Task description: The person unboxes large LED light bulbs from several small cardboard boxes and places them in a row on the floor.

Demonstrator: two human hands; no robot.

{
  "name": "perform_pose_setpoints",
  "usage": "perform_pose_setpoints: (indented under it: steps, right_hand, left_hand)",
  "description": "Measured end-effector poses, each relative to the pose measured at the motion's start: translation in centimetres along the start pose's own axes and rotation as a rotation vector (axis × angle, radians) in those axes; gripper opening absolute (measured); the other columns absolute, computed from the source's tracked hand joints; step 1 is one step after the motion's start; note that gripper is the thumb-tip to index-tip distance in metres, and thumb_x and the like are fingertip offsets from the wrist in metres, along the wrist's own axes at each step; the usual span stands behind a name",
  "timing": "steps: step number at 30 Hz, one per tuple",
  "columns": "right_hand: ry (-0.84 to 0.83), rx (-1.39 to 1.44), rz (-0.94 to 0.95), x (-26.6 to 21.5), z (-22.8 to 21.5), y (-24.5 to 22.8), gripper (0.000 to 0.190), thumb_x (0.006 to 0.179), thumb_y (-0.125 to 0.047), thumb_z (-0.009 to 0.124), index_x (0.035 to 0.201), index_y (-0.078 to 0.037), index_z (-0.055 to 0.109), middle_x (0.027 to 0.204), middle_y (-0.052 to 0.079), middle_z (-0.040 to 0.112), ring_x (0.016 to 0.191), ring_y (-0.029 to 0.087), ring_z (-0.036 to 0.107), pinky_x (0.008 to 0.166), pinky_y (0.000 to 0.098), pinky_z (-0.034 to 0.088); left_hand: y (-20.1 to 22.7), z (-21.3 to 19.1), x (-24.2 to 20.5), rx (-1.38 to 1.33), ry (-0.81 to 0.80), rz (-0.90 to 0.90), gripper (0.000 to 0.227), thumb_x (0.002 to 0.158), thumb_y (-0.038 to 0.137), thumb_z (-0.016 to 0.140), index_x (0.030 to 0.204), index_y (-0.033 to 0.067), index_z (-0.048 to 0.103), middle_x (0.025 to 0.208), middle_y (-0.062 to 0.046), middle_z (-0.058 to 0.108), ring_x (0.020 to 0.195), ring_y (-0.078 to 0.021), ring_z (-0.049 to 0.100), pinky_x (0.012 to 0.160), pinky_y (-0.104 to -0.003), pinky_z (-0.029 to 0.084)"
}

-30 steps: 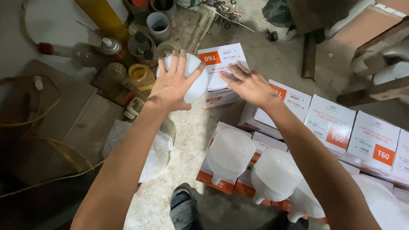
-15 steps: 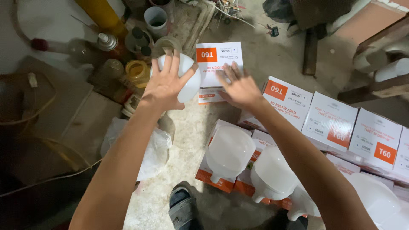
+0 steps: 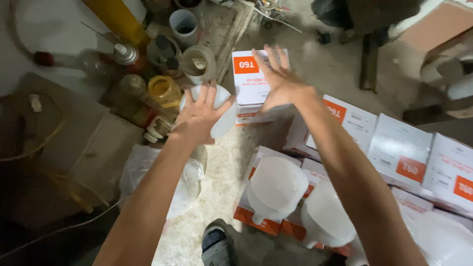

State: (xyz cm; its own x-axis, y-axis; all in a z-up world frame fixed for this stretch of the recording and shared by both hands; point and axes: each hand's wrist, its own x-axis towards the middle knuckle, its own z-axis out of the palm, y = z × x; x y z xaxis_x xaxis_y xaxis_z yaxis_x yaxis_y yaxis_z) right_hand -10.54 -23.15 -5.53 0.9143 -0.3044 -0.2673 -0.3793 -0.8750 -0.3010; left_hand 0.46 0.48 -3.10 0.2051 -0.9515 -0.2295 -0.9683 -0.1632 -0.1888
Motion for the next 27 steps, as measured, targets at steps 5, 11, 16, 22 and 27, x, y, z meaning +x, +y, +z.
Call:
perform_pose_setpoints:
  steps: [5,11,16,22,27]
  right_hand:
    - [-0.1,-0.057,0.055,0.1,0.6,-0.1,0.159,0.041,-0.039,0.1,0.164,-0.033,0.0,0.172,0.013,-0.003,0.159,0.04,-0.002,0.118,0.0654,0.027]
    - [0.056,-0.04,-0.068,-0.8,0.6,-1.7,0.141,0.044,-0.036,0.097,0.162,-0.029,0.021,0.166,0.021,0.014,0.153,0.046,0.011,0.116,0.0606,0.033]
    - [0.112,0.344,-0.147,-1.3,0.3,-2.0,0.134,0.05,-0.048,0.098,0.161,-0.018,0.028,0.161,0.021,0.029,0.151,0.04,0.026,0.12,0.0505,0.033]
    - [-0.279,0.492,0.1,-0.6,6.1,-1.4,0.116,0.068,-0.063,0.088,0.158,-0.016,0.032,0.163,0.018,0.033,0.147,0.033,0.037,0.119,0.0441,0.034]
    - [-0.221,0.52,-0.05,1.1,13.0,-2.2,0.081,0.084,-0.051,0.075,0.151,-0.017,0.048,0.151,0.018,0.052,0.138,0.033,0.052,0.111,0.0435,0.045]
  left_hand:
    - [-0.4,-0.1,-0.5,-0.054,-0.075,-0.03,0.131,0.053,0.048,0.096,0.159,0.0253,0.024,0.154,-0.026,0.028,0.144,-0.0415,0.028,0.106,-0.068,0.036]
    - [-1.8,-1.7,-0.5,-0.022,-0.199,-0.184,0.136,0.052,0.052,0.097,0.159,0.0258,0.016,0.154,-0.034,0.017,0.14,-0.0463,0.022,0.104,-0.069,0.032]
    - [-4.1,-1.5,-3.0,-0.154,0.025,-0.326,0.127,0.049,0.048,0.097,0.154,0.0239,0.03,0.155,-0.032,0.023,0.145,-0.0484,0.021,0.106,-0.07,0.031]
    - [-5.5,-1.1,-4.8,-0.291,0.113,-0.422,0.13,0.045,0.047,0.099,0.154,0.0204,0.033,0.155,-0.034,0.025,0.144,-0.0524,0.022,0.105,-0.07,0.032]
    - [-5.8,-1.5,-5.1,-0.306,0.123,-0.463,0.13,0.044,0.045,0.099,0.153,0.0206,0.033,0.152,-0.035,0.027,0.143,-0.0535,0.022,0.106,-0.071,0.031]
